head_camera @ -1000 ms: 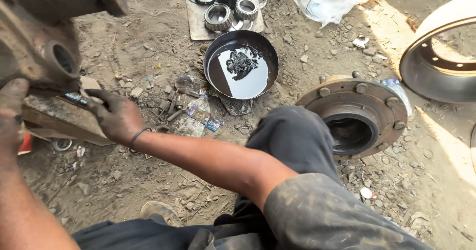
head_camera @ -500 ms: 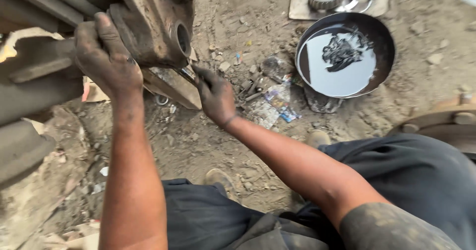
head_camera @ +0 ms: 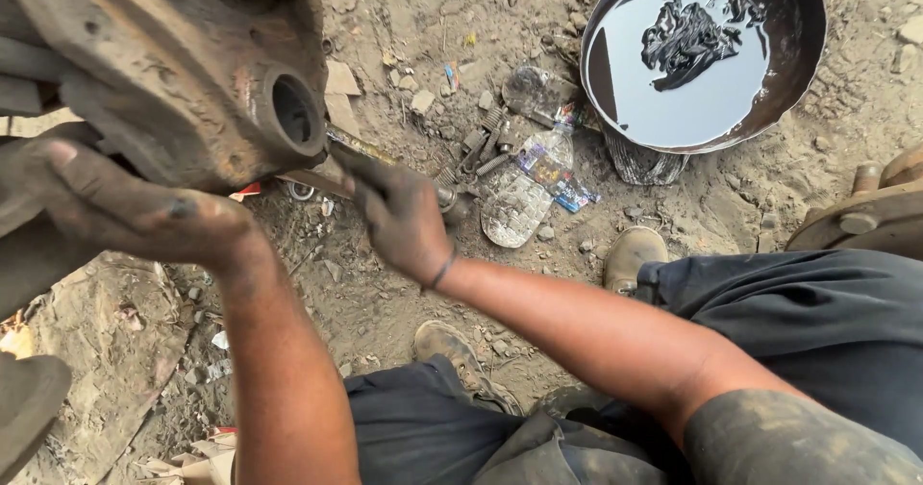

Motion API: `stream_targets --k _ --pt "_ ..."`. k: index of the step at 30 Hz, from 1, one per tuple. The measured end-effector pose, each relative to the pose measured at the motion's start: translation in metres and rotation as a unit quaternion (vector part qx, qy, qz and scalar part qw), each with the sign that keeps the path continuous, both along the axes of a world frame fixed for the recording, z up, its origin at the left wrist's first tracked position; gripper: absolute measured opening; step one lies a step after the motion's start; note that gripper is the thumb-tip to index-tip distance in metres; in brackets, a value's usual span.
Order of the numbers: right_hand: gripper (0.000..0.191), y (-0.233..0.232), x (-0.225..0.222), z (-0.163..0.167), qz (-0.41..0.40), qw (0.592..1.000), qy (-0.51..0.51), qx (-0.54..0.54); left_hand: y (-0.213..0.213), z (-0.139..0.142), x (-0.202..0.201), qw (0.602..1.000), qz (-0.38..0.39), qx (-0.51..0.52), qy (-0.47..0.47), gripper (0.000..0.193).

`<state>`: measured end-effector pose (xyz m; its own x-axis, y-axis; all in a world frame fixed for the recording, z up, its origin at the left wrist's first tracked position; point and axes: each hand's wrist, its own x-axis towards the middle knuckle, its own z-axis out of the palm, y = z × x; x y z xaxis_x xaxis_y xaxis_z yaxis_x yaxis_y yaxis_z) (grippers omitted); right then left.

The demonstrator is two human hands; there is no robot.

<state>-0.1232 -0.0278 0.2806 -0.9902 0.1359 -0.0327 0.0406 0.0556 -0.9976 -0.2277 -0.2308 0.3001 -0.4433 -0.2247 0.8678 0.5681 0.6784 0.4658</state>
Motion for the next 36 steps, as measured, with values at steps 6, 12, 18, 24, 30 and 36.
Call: stream_targets --k 6,12,18,24,30,36 --pt "0.033 -0.004 -0.009 0.0 -0.001 0.996 -0.034 -0.078 -0.015 -0.012 -0.005 0.972 0.087 -0.21 0.065 0.082" --pt "0.03 0.003 -0.023 0.003 -0.04 0.998 0.051 -0.009 -0.003 0.003 0.005 0.996 -0.036 -0.085 -0.016 0.075" --pt "0.031 -0.005 -0.026 -0.008 -0.01 0.999 -0.024 -0.037 -0.005 0.006 0.008 0.987 0.058 -0.148 0.015 0.077" --pt "0.03 0.013 -0.042 0.01 -0.031 0.992 0.098 -0.072 -0.028 -0.024 0.009 0.976 0.137 -0.17 0.023 0.092" --pt "0.033 -0.002 -0.02 0.015 -0.024 0.999 0.004 -0.029 -0.014 -0.016 0.011 0.996 0.056 -0.069 0.009 0.078" --pt "0.028 -0.003 -0.033 -0.007 -0.032 0.986 0.162 -0.035 0.027 0.019 0.008 0.987 -0.154 0.051 0.0 0.048"
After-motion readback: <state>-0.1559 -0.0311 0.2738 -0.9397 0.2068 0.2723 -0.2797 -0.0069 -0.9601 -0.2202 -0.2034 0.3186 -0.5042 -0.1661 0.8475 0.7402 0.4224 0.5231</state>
